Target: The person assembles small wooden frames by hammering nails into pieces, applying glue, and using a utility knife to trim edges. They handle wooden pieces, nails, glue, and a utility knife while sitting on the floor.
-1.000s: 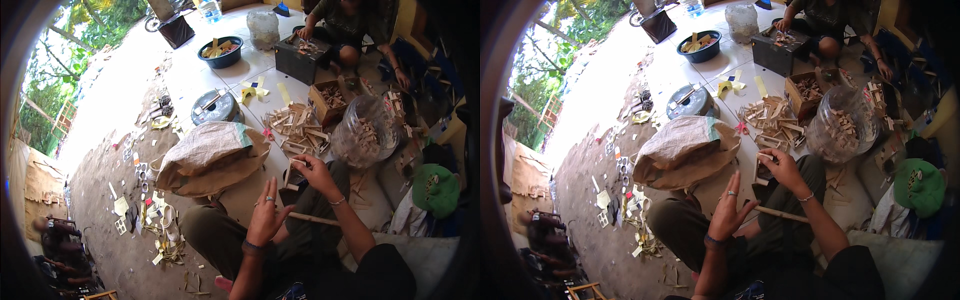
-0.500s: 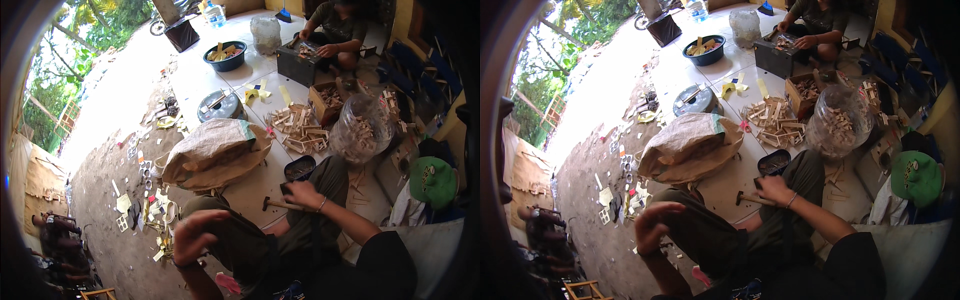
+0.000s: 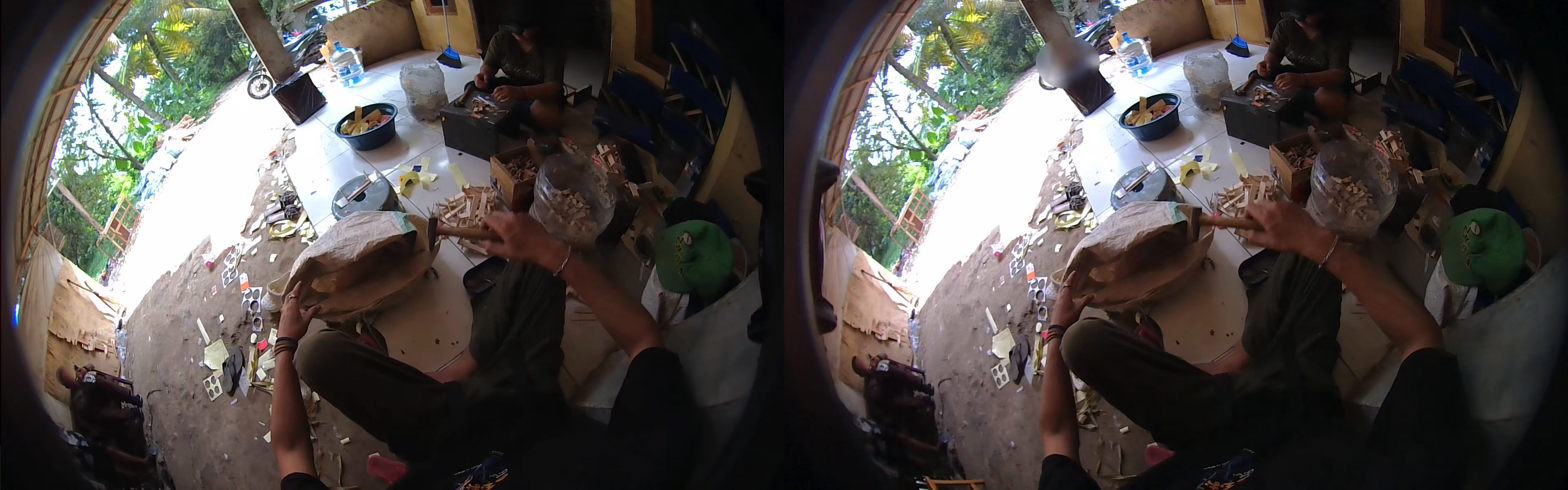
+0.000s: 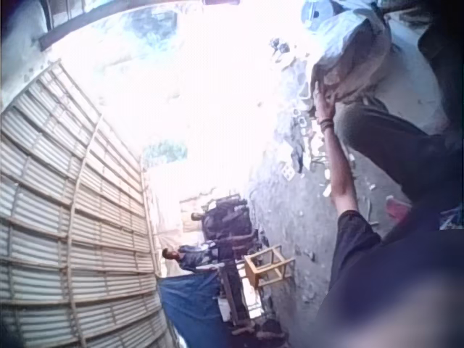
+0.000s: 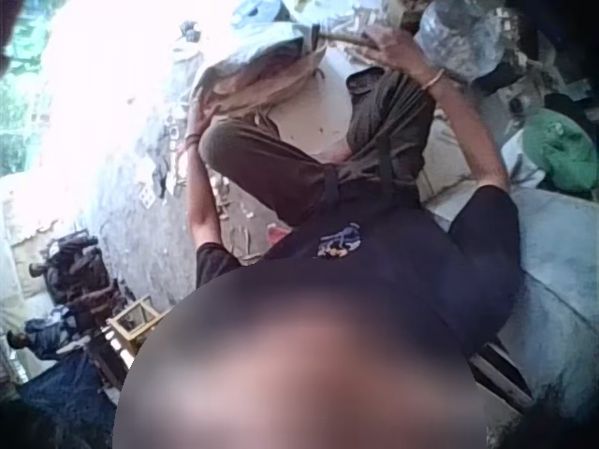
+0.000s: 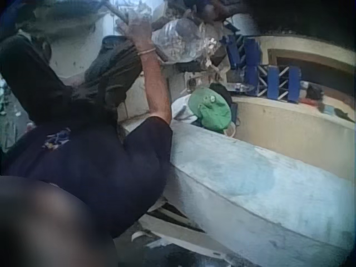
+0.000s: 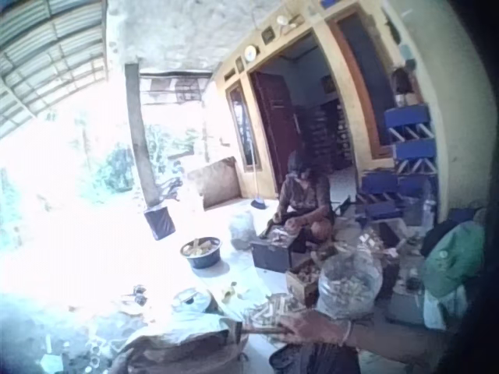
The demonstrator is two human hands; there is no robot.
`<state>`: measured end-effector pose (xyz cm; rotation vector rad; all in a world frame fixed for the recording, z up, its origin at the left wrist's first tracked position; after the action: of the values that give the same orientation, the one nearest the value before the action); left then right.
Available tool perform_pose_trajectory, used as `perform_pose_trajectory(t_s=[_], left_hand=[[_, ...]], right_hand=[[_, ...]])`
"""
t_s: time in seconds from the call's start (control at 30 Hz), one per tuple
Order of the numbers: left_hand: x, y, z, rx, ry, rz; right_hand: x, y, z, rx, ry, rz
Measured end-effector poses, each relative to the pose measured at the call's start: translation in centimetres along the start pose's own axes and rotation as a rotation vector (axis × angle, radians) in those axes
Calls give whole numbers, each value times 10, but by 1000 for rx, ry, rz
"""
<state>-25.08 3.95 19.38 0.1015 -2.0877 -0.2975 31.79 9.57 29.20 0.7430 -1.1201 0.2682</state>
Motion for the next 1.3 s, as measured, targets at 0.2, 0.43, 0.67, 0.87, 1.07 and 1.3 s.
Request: perform_pose_trajectory(t_s=[0.2,0.43,0.67,0.87,1.07,1.3], left_hand=[[-7,25,-9,-165,-40,43],[17,40,-34,-249,-39,129],[10,88,-47,-345,282,137],[-58,156,-76,-657,555,384],[-196,167,-79,-750,318,793],[-238,157,-54,-810,260,918]], right_hand=[[127,41,-33,-124,-224,-178],[88,-7,-92,-570,234,330],[-20,-111,-94,-832,403,901],[-118,-170,-26,-1219,592,818],[-193,-170,17,-838,120,834],[-201,-167,7,-746,-26,842]])
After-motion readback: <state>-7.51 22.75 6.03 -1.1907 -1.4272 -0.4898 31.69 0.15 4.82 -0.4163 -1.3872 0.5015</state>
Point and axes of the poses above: each hand's wrist, its own y-axis towards the middle knuckle, its own x-axis out of the back of the hand, z = x × y, the point moved 2 cm from there along y, towards the middle knuckle, and after that the axes turned 3 degrees about -y, right-handed, at the moved point
